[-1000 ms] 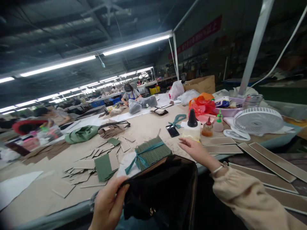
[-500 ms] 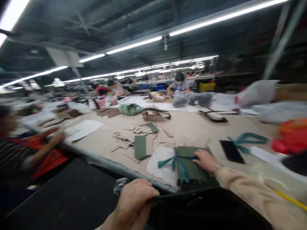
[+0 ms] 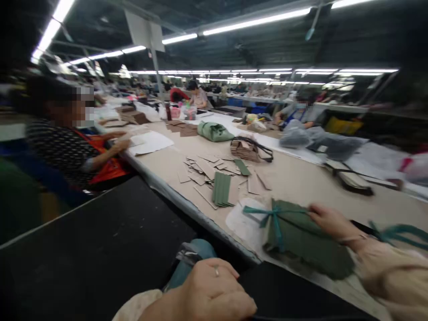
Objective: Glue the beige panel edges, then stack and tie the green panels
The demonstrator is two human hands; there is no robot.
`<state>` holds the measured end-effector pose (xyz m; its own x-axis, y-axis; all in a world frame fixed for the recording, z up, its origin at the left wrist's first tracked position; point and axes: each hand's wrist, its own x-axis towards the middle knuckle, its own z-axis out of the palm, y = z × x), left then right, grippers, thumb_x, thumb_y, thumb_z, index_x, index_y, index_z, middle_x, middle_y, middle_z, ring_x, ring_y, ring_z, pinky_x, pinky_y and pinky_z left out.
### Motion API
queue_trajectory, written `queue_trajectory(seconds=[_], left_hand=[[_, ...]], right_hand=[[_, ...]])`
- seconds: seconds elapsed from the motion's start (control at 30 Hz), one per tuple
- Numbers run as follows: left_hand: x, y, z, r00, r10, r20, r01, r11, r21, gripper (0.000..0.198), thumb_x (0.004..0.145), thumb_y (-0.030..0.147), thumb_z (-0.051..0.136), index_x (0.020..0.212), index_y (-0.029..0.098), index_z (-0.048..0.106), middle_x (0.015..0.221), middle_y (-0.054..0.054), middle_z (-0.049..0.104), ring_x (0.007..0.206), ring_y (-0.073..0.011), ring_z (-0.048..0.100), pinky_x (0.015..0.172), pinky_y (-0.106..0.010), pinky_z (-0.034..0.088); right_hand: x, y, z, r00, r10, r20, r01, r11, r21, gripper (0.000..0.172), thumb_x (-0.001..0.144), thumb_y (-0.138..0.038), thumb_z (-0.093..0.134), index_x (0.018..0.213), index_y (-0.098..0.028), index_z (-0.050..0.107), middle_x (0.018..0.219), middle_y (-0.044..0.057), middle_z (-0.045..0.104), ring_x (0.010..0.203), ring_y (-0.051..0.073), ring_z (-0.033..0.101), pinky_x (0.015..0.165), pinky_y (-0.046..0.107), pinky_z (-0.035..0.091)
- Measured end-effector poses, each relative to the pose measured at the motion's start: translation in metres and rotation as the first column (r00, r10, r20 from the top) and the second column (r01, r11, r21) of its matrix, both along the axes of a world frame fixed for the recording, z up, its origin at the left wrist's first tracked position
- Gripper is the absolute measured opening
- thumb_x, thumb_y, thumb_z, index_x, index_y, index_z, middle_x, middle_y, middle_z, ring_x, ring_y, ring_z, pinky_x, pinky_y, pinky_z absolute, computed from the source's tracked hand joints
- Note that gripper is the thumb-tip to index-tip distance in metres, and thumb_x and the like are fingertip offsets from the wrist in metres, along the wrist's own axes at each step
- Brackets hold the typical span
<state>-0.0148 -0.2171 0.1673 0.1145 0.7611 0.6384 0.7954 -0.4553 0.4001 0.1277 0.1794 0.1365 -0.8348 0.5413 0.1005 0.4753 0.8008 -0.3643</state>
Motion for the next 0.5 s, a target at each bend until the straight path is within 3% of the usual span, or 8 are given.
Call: queue_trajectory(seconds=[0.1,0.23,0.37,0.5], left_hand=[[0.001,0.002,-0.003,0.999,0.041,0.012,-0.042,0.988,0.149,0.015,0.088,0.014,0.044,0.086,0.017,0.058,0.057,0.002,0.060,0.051,-0.0090,0.056,0.073,-0.023,0.052],[-0.004,0.008,0.000,0.998,0.067,0.008,-0.067,0.968,0.243,0.016,0.086,0.008,0.043,0.083,0.016,0.056,0.054,0.003,0.058,0.047,-0.0083,0.051,0.068,-0.022,0.051],[-0.009,0.016,0.002,0.997,0.077,-0.007,-0.073,0.965,0.254,0.016,0.084,0.005,0.045,0.084,0.017,0.056,0.055,0.004,0.059,0.047,-0.0081,0.052,0.068,-0.022,0.051],[-0.013,0.025,0.003,0.996,0.094,-0.008,-0.089,0.968,0.237,0.020,0.080,0.002,0.048,0.088,0.017,0.057,0.058,0.003,0.062,0.051,-0.0084,0.057,0.070,-0.022,0.052]], right_hand=[[-0.007,0.002,0.011,0.993,-0.096,0.074,0.095,0.995,0.014,0.020,0.078,-0.037,0.046,0.064,-0.024,0.053,0.061,0.004,0.062,0.060,0.016,0.055,0.061,0.030,0.042],[-0.019,0.014,0.009,0.974,-0.214,0.068,0.210,0.976,0.058,0.017,0.079,-0.032,0.047,0.067,-0.022,0.052,0.060,-0.001,0.061,0.060,0.014,0.054,0.060,0.025,0.040],[-0.038,0.030,0.005,0.963,-0.264,0.056,0.261,0.964,0.060,0.015,0.081,-0.027,0.052,0.069,-0.020,0.057,0.061,-0.001,0.061,0.062,0.012,0.054,0.061,0.024,0.040],[-0.044,0.044,-0.002,0.951,-0.302,0.062,0.301,0.953,0.036,0.023,0.087,-0.037,0.056,0.078,-0.017,0.060,0.072,0.000,0.062,0.068,0.013,0.056,0.069,0.029,0.045]])
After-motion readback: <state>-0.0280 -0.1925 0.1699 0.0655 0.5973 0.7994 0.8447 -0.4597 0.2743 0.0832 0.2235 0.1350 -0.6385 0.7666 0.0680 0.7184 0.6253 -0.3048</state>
